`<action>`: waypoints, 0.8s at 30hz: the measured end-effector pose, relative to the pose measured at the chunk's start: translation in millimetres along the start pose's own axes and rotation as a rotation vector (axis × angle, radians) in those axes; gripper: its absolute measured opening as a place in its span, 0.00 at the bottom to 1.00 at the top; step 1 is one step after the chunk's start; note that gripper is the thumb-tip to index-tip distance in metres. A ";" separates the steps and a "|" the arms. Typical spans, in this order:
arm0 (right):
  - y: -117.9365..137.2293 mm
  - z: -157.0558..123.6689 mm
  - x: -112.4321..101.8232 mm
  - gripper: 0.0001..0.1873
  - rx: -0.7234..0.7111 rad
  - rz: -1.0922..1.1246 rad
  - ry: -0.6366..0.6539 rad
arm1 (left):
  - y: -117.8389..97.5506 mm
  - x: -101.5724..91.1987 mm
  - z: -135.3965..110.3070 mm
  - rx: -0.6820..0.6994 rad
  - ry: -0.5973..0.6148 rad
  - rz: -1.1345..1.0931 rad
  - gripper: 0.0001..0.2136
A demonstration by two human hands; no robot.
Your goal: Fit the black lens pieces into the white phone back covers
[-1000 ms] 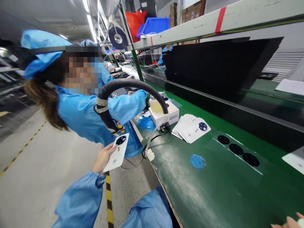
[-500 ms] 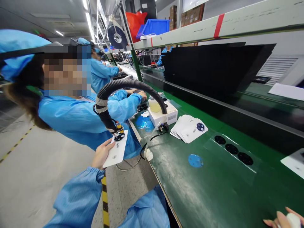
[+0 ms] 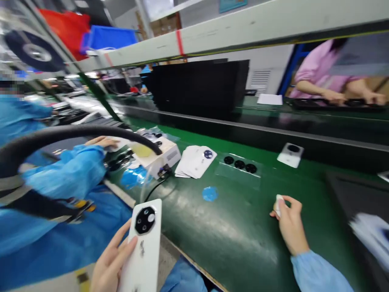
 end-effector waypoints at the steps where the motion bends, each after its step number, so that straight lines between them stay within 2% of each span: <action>1: 0.5 -2.3 1.0 0.23 -0.010 0.001 0.010 | 0.6 21.1 1.2 -0.005 0.130 -0.011 0.38; 5: 7.3 -9.3 3.2 0.18 -0.067 0.019 0.015 | 9.4 122.6 11.7 0.023 0.685 -0.085 0.36; 7: 12.9 -11.3 1.0 0.16 -0.100 0.015 -0.032 | 20.3 173.5 12.4 0.054 0.890 -0.099 0.33; 9: 18.6 -13.6 -2.0 0.14 -0.137 -0.008 -0.077 | 36.1 215.8 7.8 0.108 1.019 -0.092 0.30; 11: 22.8 -17.4 -3.3 0.12 -0.183 -0.042 -0.091 | 55.2 244.3 0.8 0.163 1.078 -0.076 0.27; 14: 24.3 -26.0 1.4 0.09 -0.262 -0.110 -0.052 | 83.9 260.0 -6.4 0.171 1.101 -0.060 0.25; 17: 21.1 -35.8 10.5 0.06 -0.329 -0.198 0.039 | 102.1 254.1 -6.7 0.162 1.082 -0.018 0.25; 21: 17.6 -42.8 18.7 0.05 -0.357 -0.269 0.135 | 103.9 243.0 -5.5 0.221 1.096 0.098 0.23; 24: 18.4 -42.1 21.1 0.05 -0.360 -0.300 0.138 | 96.5 241.2 -6.7 0.245 1.129 0.151 0.21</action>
Point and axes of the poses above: each hand's wrist, its own z-axis towards the middle knuckle, its own x-axis out of the palm, y = z × x, the point moved 1 cm from there along z, towards the middle knuckle, and after that the axes turned 14 degrees about x, right-handed, at the moved point
